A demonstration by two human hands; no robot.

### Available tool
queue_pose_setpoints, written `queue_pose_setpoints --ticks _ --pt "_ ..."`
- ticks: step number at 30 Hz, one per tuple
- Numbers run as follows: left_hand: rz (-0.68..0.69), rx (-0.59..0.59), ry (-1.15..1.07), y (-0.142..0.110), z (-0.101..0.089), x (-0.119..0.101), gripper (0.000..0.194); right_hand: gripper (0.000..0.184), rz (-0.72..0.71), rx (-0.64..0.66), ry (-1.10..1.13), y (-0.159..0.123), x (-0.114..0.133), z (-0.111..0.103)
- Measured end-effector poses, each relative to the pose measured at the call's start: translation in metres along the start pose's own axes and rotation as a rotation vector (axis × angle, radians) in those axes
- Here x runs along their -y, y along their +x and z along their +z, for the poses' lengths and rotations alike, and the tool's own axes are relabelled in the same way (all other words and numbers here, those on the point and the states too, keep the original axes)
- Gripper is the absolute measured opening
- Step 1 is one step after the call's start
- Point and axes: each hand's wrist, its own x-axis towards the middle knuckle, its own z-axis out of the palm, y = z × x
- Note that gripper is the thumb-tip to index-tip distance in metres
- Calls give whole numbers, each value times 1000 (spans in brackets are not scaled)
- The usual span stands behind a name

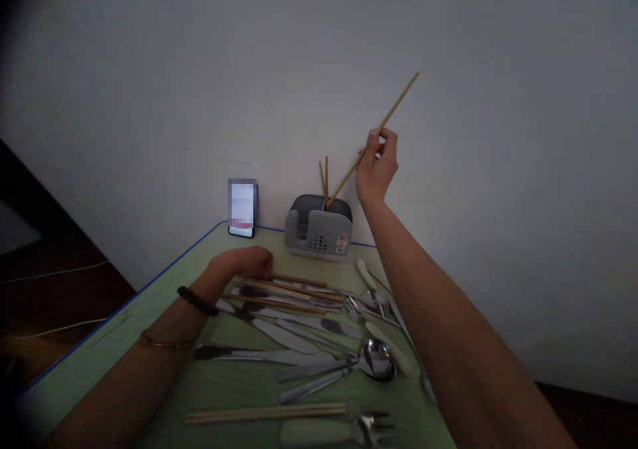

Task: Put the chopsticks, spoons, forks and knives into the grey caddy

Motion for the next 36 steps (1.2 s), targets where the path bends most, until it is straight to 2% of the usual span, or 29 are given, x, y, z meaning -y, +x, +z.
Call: queue_pose_setpoints --ticks 3,8,13,16,25,28,30,31,32,36 --pt "-5 -4 15 -1 -1 1 20 52 115 -127 -21 -6 3 3" --pt "10 -36 -3 -7 -7 0 26 29 177 200 -74 -28 7 13" --pt "62 -65 -61 -10 -13 -5 28 16 172 525 -296 -36 4 20" --pt "102 -97 -89 -10 -16 -5 25 13 170 618 -370 -37 2 20" --pt "225 -139 -120 -18 -27 -8 31 23 228 470 -240 -43 2 18" --pt "263 -171 -155 -22 -32 -10 28 30 147 322 -209 -59 16 8" --pt "302 -205 -166 -26 -36 -13 23 31 94 292 -161 -77 33 -4" --pt "324 -227 -168 -29 -38 -16 21 27 89 327 -133 -88 42 -11" --pt "348 -253 -170 -32 -40 -19 20 22 73 417 -104 -98 51 -18" --pt "406 -355 -153 -44 -46 -36 18 22 104 938 -83 -127 79 -41"
